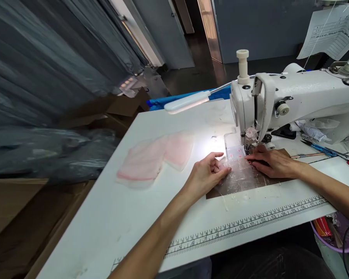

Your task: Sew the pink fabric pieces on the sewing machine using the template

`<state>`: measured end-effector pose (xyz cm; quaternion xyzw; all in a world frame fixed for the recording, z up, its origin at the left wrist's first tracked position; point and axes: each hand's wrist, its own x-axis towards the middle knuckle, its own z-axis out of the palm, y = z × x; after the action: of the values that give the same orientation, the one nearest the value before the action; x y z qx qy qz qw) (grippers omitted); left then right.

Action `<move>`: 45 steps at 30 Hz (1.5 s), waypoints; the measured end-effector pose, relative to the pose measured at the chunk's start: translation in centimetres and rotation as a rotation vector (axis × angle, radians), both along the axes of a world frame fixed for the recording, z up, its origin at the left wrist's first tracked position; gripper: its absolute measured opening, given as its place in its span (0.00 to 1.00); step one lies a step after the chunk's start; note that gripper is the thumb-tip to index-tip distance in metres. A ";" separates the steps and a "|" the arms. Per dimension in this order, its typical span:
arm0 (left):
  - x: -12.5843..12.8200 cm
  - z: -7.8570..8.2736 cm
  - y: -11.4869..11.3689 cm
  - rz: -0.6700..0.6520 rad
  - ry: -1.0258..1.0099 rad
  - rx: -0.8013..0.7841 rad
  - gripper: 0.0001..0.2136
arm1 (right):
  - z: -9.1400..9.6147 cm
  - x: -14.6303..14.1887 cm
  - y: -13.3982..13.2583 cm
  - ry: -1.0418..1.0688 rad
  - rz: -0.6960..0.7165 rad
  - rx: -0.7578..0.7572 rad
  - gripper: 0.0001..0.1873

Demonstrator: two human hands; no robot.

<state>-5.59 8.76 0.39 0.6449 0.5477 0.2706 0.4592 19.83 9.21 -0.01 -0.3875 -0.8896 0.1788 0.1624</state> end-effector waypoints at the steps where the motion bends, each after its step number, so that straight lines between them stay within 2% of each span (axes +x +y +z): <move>1: 0.0 0.0 0.0 0.001 -0.014 -0.016 0.24 | 0.0 0.3 0.0 0.048 -0.011 -0.045 0.20; 4: -0.1 0.2 0.1 0.006 -0.053 -0.060 0.26 | -0.4 0.8 -0.1 0.145 0.012 -0.099 0.19; 8: 0.0 0.6 0.2 0.018 -0.080 -0.099 0.28 | -1.2 1.0 0.1 0.147 0.097 -0.031 0.19; 18: 0.1 0.4 0.2 0.040 -0.082 -0.114 0.26 | -1.9 1.0 0.0 0.110 0.078 0.017 0.19; 25: 0.1 0.3 0.3 0.042 -0.076 -0.112 0.26 | -1.1 1.3 -0.6 0.179 0.128 0.009 0.18; 32: -0.1 0.3 0.3 0.024 -0.073 -0.121 0.27 | -0.2 1.0 -1.3 0.020 0.166 0.069 0.17; 34: -0.2 0.5 0.3 0.032 -0.021 -0.039 0.24 | -0.3 0.9 -1.4 0.016 0.161 0.061 0.18; 35: -0.3 0.6 0.4 0.054 0.036 0.063 0.22 | -0.3 0.9 -1.4 0.018 0.159 0.057 0.17; 37: -0.1 0.8 0.5 0.084 0.201 0.349 0.16 | -0.3 0.9 -1.3 0.022 0.158 0.053 0.18; 38: 0.1 0.8 0.6 0.054 0.289 0.499 0.14 | -0.4 0.9 -1.3 0.025 0.158 0.056 0.18; 41: 1.1 0.6 1.1 -0.242 0.469 0.805 0.12 | -0.3 0.9 -1.4 0.023 0.155 0.075 0.19; 43: 1.8 0.3 1.6 -0.434 0.517 0.885 0.14 | -0.3 0.9 -1.4 0.017 0.148 0.082 0.19; 45: 2.4 0.1 2.2 -0.537 0.544 0.882 0.15 | -0.4 0.8 -1.5 0.026 0.139 0.076 0.19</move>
<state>-3.20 10.93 0.45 0.9377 0.2988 0.1720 0.0424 20.66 7.76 -0.45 -0.3159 -0.9184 0.1609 0.1758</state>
